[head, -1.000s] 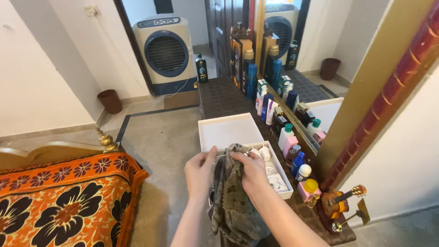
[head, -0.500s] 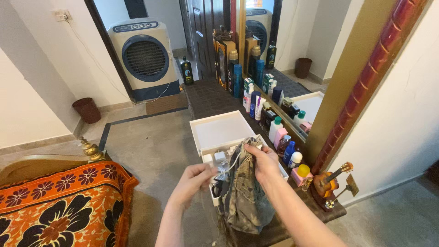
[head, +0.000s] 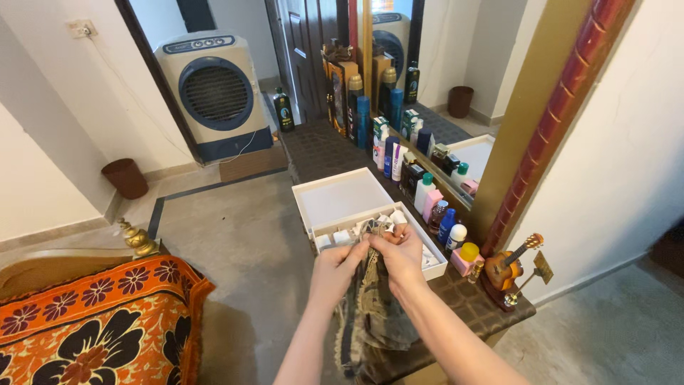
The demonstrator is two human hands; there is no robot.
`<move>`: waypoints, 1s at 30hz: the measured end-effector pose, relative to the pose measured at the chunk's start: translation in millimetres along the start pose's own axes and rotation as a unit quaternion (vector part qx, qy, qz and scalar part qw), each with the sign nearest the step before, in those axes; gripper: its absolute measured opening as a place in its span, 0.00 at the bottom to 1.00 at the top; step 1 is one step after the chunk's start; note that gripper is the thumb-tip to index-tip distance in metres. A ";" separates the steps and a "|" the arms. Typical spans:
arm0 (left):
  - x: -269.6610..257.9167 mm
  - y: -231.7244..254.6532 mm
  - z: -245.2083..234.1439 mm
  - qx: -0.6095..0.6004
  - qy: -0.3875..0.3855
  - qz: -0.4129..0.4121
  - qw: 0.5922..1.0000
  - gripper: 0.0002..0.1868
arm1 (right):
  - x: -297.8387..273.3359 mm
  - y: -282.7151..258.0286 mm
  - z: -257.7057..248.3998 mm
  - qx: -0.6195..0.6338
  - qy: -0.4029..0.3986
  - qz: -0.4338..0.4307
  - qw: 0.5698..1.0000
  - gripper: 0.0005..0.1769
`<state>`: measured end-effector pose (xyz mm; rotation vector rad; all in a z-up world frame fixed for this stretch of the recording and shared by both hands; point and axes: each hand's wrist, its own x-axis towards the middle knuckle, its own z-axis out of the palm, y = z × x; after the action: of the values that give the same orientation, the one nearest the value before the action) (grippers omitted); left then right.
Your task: The person organizes white charging cables and adapters in a drawer. They remove tangled cables, untangle them, coil them neatly, and place them back into the drawer. The person also unplugs a charger from a wall socket, coils its cable, and returns it to the drawer.
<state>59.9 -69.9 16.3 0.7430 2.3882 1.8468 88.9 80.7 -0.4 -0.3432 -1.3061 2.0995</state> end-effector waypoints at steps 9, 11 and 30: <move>19.8 -38.5 -13.5 -0.172 -0.121 0.008 0.977 0.23 | 24.9 -7.5 -12.4 0.013 0.030 0.010 0.999 0.26; 23.5 -39.5 -14.7 -0.190 -0.129 -0.006 0.973 0.20 | 38.8 -3.7 -20.6 0.012 0.038 0.009 0.999 0.26; 90.3 3.8 105.8 0.034 0.046 -0.102 0.993 0.31 | 114.4 -22.6 -73.7 0.034 -0.038 0.078 0.996 0.24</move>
<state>14.0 61.5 12.1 0.4069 2.4862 1.7649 48.4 212.5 -3.3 -0.3498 -1.2839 2.3025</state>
